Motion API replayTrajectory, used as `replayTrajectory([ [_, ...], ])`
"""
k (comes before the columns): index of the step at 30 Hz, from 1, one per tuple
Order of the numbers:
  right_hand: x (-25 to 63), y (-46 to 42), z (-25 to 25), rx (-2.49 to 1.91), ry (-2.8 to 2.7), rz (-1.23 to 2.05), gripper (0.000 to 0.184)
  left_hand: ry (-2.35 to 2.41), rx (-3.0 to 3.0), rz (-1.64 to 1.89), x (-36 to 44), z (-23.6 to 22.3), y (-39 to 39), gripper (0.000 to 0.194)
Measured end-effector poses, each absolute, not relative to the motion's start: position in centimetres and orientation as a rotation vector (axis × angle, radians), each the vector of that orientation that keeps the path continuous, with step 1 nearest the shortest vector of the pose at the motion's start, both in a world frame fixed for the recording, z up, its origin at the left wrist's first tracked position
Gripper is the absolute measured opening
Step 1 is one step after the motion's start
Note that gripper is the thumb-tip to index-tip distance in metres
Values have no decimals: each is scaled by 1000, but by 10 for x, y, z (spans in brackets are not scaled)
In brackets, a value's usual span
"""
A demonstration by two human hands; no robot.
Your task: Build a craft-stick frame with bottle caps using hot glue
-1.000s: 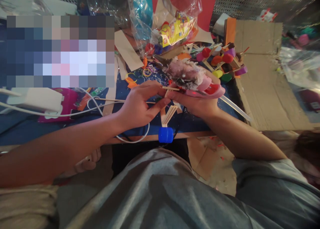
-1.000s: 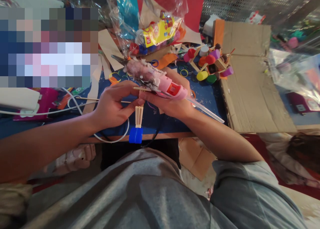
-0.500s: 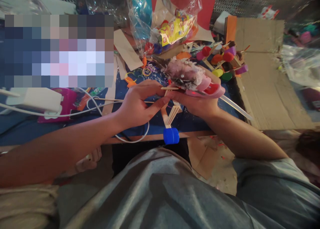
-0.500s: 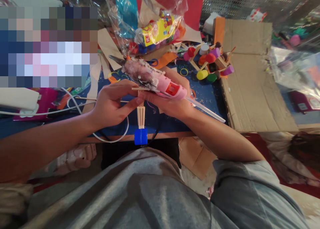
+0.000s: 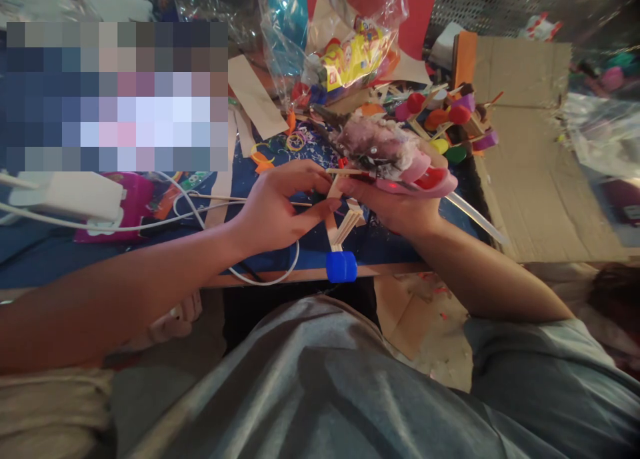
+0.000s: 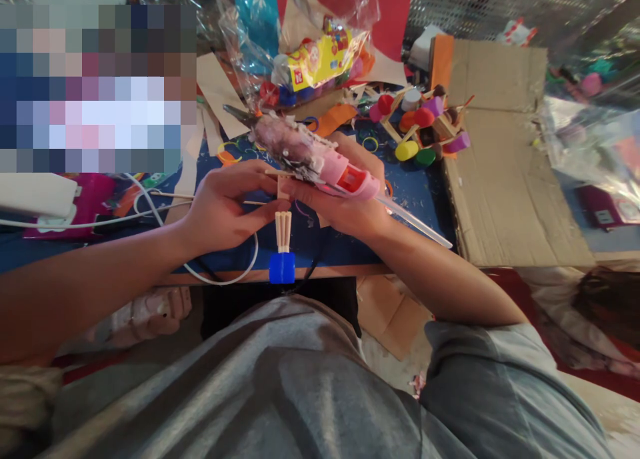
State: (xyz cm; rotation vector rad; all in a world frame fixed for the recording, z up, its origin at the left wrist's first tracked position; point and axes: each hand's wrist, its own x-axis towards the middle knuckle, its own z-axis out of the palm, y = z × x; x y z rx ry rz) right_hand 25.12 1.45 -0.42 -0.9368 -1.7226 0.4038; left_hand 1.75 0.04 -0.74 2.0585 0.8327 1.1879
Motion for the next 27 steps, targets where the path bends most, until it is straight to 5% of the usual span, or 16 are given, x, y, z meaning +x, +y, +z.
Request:
replayTrajectory([
  [10, 256, 12, -5, -926, -1724, 648, 34, 806, 1890, 1306, 7, -6, 10, 40],
  [27, 256, 18, 1, -743, -1921, 416, 38, 675, 1939, 1381, 9, -11, 11, 22],
])
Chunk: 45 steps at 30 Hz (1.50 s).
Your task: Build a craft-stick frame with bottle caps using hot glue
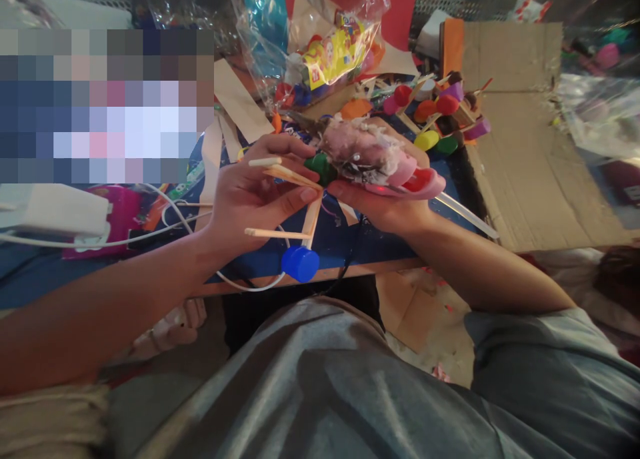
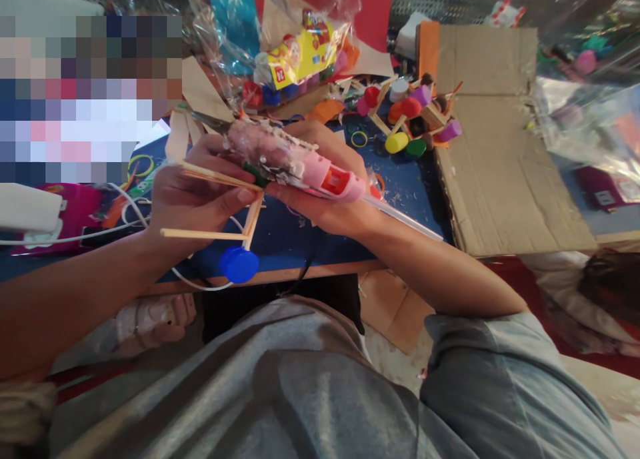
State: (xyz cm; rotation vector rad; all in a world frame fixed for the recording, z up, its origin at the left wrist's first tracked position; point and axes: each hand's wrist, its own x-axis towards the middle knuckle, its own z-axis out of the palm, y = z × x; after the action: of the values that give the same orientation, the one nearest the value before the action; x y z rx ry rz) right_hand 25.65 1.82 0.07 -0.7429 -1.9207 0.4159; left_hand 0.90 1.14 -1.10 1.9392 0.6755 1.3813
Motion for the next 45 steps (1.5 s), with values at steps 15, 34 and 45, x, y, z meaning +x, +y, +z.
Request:
replayTrajectory([
  [15, 248, 9, 6, -685, -1862, 562, 29, 732, 2068, 1266, 8, 6, 6, 31],
  [34, 242, 9, 1, -684, -1776, 642, 37, 905, 2092, 1190, 12, -7, 2, 36],
  [45, 247, 6, 5, -896, -1779, 841, 40, 679, 1891, 1372, 23, -19, 4, 28],
])
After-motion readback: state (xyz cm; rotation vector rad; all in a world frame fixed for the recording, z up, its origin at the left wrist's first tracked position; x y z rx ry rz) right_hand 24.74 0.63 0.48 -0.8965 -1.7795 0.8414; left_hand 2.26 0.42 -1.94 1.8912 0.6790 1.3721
